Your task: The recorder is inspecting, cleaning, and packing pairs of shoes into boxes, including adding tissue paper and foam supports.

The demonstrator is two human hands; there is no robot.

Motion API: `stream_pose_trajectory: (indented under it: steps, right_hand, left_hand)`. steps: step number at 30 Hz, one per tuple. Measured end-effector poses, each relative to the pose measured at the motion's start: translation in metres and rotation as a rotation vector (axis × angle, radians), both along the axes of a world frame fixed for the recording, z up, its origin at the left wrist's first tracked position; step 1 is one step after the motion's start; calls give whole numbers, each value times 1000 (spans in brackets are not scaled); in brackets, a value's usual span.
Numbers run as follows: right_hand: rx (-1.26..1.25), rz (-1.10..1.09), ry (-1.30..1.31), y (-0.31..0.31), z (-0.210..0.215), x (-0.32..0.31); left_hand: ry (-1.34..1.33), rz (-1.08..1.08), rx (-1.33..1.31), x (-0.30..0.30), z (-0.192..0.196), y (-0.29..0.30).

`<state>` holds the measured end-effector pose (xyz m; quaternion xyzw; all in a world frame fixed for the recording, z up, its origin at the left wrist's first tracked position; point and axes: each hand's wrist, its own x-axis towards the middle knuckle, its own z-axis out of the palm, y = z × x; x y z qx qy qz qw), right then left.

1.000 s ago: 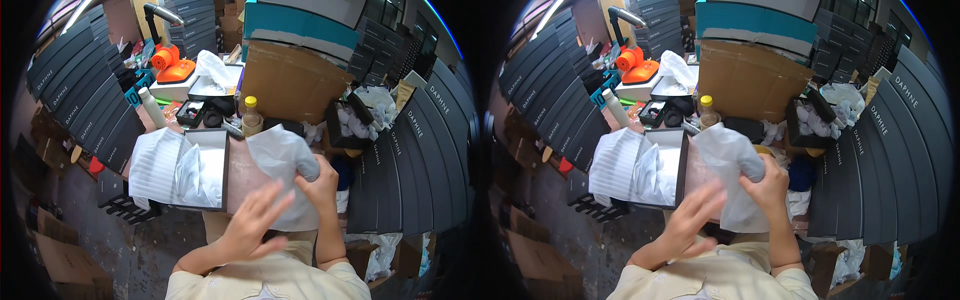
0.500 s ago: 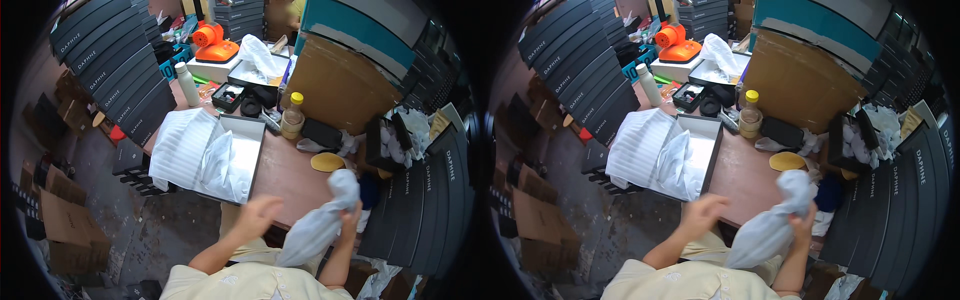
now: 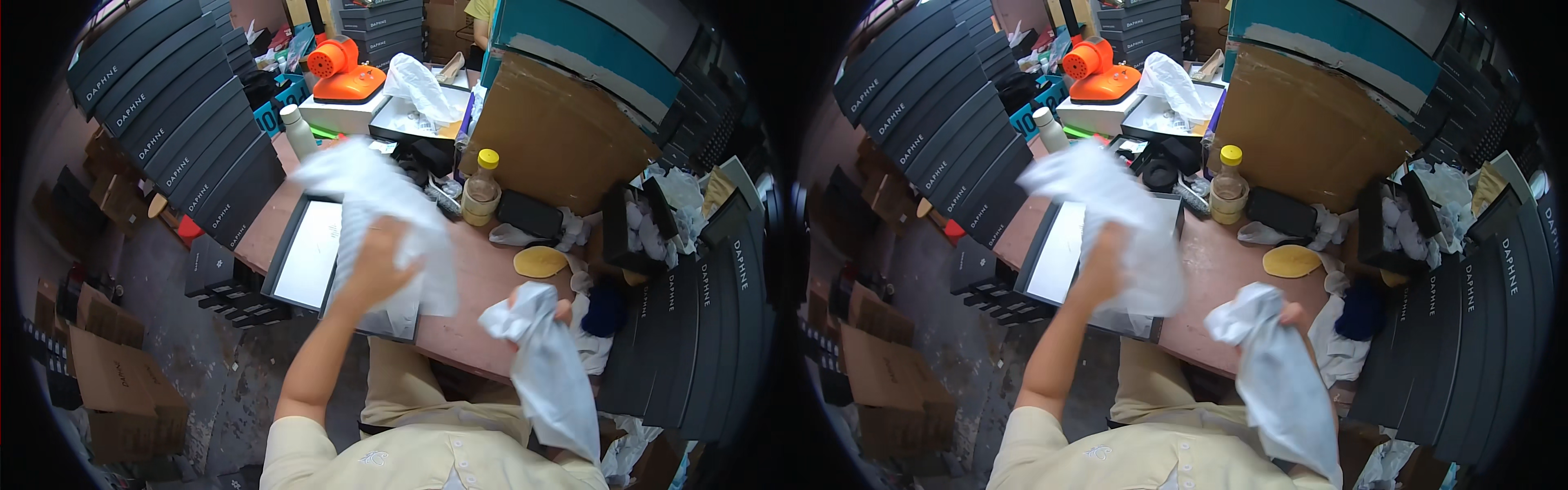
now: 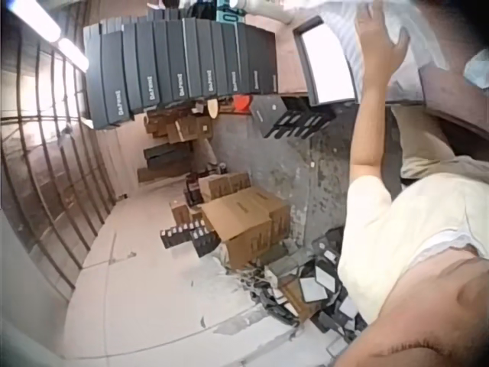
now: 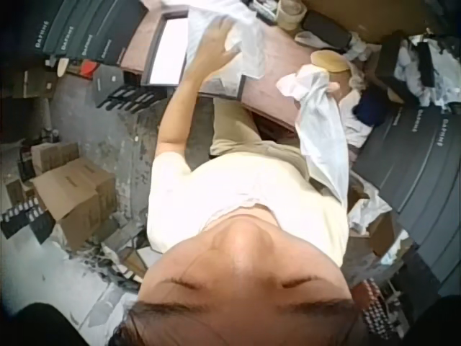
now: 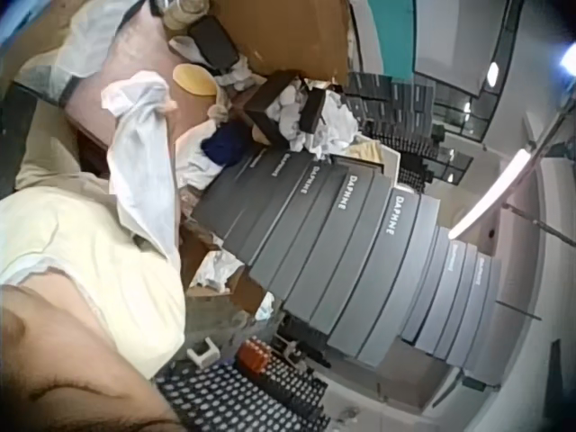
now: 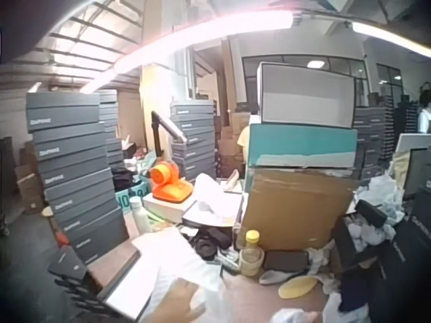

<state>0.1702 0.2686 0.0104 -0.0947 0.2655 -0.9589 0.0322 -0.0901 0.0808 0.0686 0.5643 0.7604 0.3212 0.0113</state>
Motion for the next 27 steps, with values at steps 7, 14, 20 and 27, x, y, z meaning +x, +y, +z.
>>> stream_pose_trajectory:
  steps: [7, 14, 20, 27]
  right_hand:
    - [736, -42, -88, -49, 123, -128]
    - [1325, 68, -417, -7, 84, -305]
    - [2177, 86, -406, 6, 0, -353]
    - [2352, -417, -100, -24, -11, -331]
  left_hand:
    - [-475, -179, -72, 13, -61, 13]
    - [346, -79, -505, -26, -47, -32]
    - [433, -15, -623, -11, -62, -26]
    - [-314, -56, -314, -59, -98, -39]
